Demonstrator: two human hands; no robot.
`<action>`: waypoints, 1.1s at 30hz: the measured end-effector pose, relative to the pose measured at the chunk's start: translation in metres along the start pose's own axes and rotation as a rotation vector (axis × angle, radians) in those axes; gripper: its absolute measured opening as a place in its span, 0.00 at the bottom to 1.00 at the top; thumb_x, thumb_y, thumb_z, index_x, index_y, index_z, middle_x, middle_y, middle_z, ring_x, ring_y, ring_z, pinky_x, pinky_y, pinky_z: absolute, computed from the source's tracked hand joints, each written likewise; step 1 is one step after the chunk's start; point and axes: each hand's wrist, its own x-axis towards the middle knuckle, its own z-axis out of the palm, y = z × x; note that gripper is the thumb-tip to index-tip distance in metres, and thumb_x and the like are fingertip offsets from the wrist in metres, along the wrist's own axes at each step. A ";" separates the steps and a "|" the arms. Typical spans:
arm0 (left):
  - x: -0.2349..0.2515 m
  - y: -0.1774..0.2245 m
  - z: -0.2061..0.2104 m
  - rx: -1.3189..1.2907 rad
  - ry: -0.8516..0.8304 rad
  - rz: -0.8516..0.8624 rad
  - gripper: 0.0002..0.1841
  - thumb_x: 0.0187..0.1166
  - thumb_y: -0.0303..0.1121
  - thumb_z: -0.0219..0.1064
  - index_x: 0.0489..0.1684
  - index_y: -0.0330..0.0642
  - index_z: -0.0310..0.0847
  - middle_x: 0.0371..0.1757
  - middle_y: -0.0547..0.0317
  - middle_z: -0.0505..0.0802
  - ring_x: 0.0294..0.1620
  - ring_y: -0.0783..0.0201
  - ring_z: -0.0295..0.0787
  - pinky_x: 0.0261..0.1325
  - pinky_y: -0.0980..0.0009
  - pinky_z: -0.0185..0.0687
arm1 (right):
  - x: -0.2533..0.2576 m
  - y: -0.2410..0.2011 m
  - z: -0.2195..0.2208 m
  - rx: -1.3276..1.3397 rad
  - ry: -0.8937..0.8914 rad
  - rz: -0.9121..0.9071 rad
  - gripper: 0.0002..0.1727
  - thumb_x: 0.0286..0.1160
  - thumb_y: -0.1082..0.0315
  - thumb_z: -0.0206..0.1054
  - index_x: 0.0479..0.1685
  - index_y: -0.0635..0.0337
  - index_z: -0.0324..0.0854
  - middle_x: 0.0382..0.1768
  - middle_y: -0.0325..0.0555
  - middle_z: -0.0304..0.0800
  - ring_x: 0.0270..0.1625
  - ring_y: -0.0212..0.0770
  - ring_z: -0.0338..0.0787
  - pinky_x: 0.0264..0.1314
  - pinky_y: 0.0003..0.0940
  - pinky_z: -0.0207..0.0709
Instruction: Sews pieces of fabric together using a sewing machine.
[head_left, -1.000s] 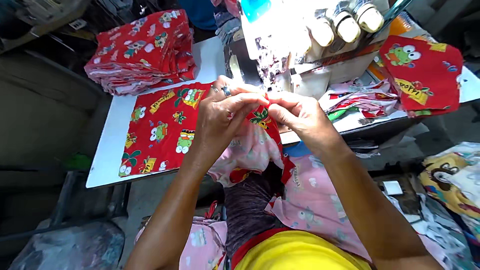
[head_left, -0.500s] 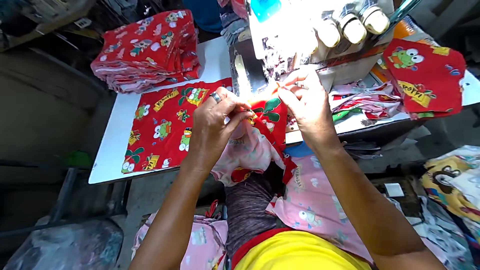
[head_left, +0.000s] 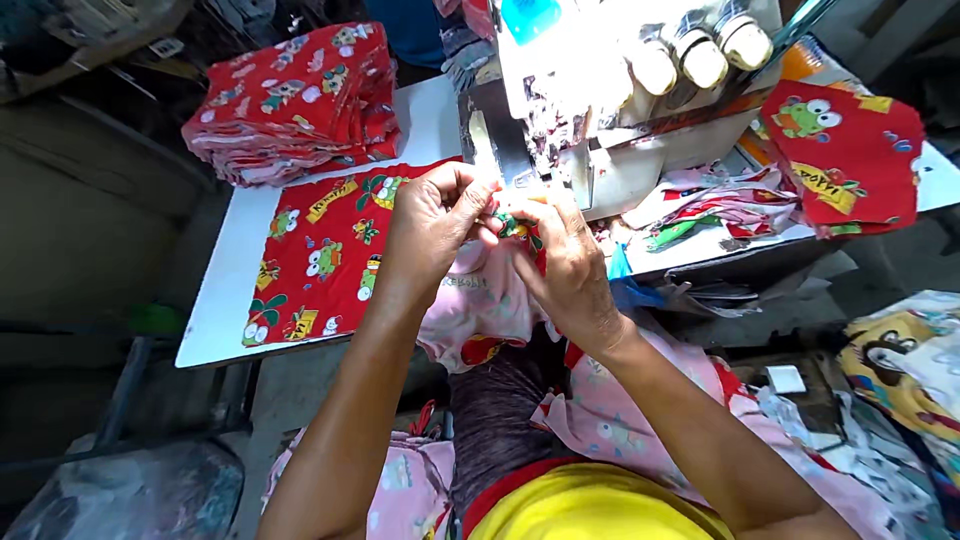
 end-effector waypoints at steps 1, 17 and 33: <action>0.000 0.002 -0.002 0.004 -0.031 -0.013 0.04 0.88 0.28 0.61 0.46 0.41 0.82 0.33 0.70 0.90 0.31 0.77 0.91 0.39 0.79 0.91 | 0.001 0.000 -0.001 0.028 0.018 0.013 0.15 0.75 0.73 0.71 0.59 0.66 0.86 0.61 0.59 0.87 0.64 0.52 0.87 0.62 0.43 0.81; -0.003 -0.015 -0.003 0.783 0.051 0.488 0.09 0.78 0.37 0.71 0.37 0.41 0.94 0.30 0.57 0.84 0.32 0.69 0.75 0.39 0.74 0.66 | 0.011 0.016 -0.028 0.461 -0.058 0.299 0.10 0.87 0.65 0.63 0.40 0.62 0.85 0.35 0.42 0.83 0.29 0.26 0.81 0.28 0.17 0.75; -0.005 -0.007 -0.004 0.659 0.039 0.308 0.13 0.82 0.44 0.69 0.37 0.43 0.91 0.30 0.66 0.89 0.30 0.82 0.78 0.38 0.83 0.70 | 0.012 0.007 -0.030 0.356 -0.030 0.244 0.13 0.81 0.63 0.70 0.56 0.60 0.87 0.52 0.47 0.86 0.46 0.30 0.87 0.45 0.23 0.82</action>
